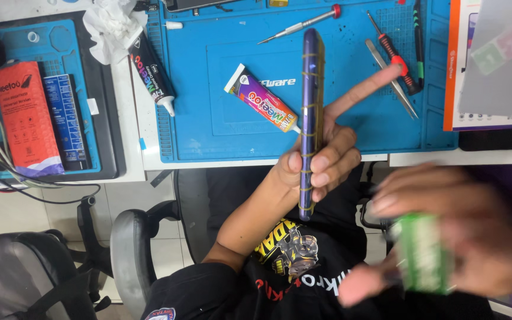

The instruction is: The person holds a smartphone wrapped in a grid of yellow rubber bands on a repair mat, applies adhesive from a tube along the phone's edge, then presses a green UV curing lamp unit against the phone screen and moves it around to cure the adhesive, repeating the lamp passes over the phone.

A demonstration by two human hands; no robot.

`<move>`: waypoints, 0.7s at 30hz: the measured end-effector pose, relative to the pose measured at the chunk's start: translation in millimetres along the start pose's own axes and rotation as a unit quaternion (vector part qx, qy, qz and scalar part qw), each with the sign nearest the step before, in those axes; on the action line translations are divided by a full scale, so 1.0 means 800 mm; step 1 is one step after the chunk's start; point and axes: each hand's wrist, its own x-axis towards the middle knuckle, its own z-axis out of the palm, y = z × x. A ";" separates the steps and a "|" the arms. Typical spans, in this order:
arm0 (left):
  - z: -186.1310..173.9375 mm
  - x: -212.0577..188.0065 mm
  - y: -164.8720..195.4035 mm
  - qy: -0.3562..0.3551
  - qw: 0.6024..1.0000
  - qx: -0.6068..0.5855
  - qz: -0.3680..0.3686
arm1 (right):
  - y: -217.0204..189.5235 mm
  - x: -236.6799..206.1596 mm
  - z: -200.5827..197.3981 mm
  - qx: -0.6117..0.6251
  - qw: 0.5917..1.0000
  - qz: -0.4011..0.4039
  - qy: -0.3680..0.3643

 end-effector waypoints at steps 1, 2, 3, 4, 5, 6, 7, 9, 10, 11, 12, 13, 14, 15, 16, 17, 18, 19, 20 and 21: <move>0.001 0.001 -0.001 -0.002 1.000 -0.004 -0.011 | -0.004 0.000 0.013 0.026 1.000 -0.005 -0.013; 0.002 0.001 -0.002 -0.004 1.000 -0.008 -0.022 | -0.006 0.003 0.021 0.032 0.999 -0.017 -0.016; 0.003 0.000 -0.003 0.003 1.000 -0.003 -0.030 | -0.009 0.006 0.029 0.039 0.999 -0.029 -0.019; 0.004 -0.002 -0.005 0.011 0.999 0.002 -0.036 | -0.011 0.012 0.030 0.026 0.998 -0.048 -0.015; 0.005 -0.004 -0.007 0.020 0.999 0.006 -0.042 | -0.013 0.019 0.025 0.013 0.999 -0.029 -0.018; 0.005 -0.005 -0.010 0.016 0.999 0.006 -0.043 | -0.014 0.026 0.019 0.001 1.000 -0.010 -0.022; 0.003 -0.005 -0.013 0.010 0.999 0.007 -0.045 | -0.015 0.034 0.002 -0.014 0.998 0.043 -0.034; -0.002 0.000 -0.017 -0.002 0.999 0.016 -0.042 | -0.014 0.044 -0.027 -0.078 0.991 0.094 -0.057; -0.005 0.001 -0.020 -0.005 0.999 0.021 -0.036 | -0.016 0.043 -0.039 -0.126 0.985 0.095 -0.069; -0.007 0.002 -0.022 -0.007 0.999 0.025 -0.031 | -0.016 0.038 -0.046 -0.173 0.977 0.097 -0.080; -0.009 0.002 -0.022 -0.009 0.999 0.011 -0.041 | -0.015 0.029 -0.047 -0.154 0.980 0.097 -0.079; -0.012 0.003 -0.021 -0.012 0.999 -0.001 -0.051 | -0.015 0.016 -0.039 -0.135 0.983 0.096 -0.078; -0.014 0.002 -0.021 -0.013 0.998 -0.015 -0.061 | -0.014 0.001 -0.029 -0.115 0.986 0.096 -0.076; -0.015 0.001 -0.021 -0.010 0.997 -0.029 -0.064 | -0.011 -0.015 -0.018 -0.081 0.993 0.071 -0.051; -0.017 0.001 -0.020 -0.008 0.997 -0.043 -0.068 | -0.006 -0.030 -0.004 -0.049 0.998 0.044 -0.025; -0.019 0.001 -0.020 -0.006 0.996 -0.056 -0.072 | 0.000 -0.042 0.008 -0.017 1.000 0.016 0.001; -0.021 0.000 -0.020 -0.007 0.994 -0.079 -0.069 | 0.005 -0.051 0.018 0.015 0.999 -0.012 0.027; -0.023 -0.001 -0.022 -0.007 0.992 -0.104 -0.067 | 0.009 -0.056 0.024 0.035 0.998 -0.029 0.044; -0.025 -0.002 -0.023 -0.008 0.990 -0.129 -0.064 | 0.013 -0.057 0.026 0.039 0.997 -0.033 0.060; -0.028 -0.003 -0.025 -0.005 0.988 -0.140 -0.058 | 0.019 -0.055 0.025 0.025 0.995 -0.031 0.086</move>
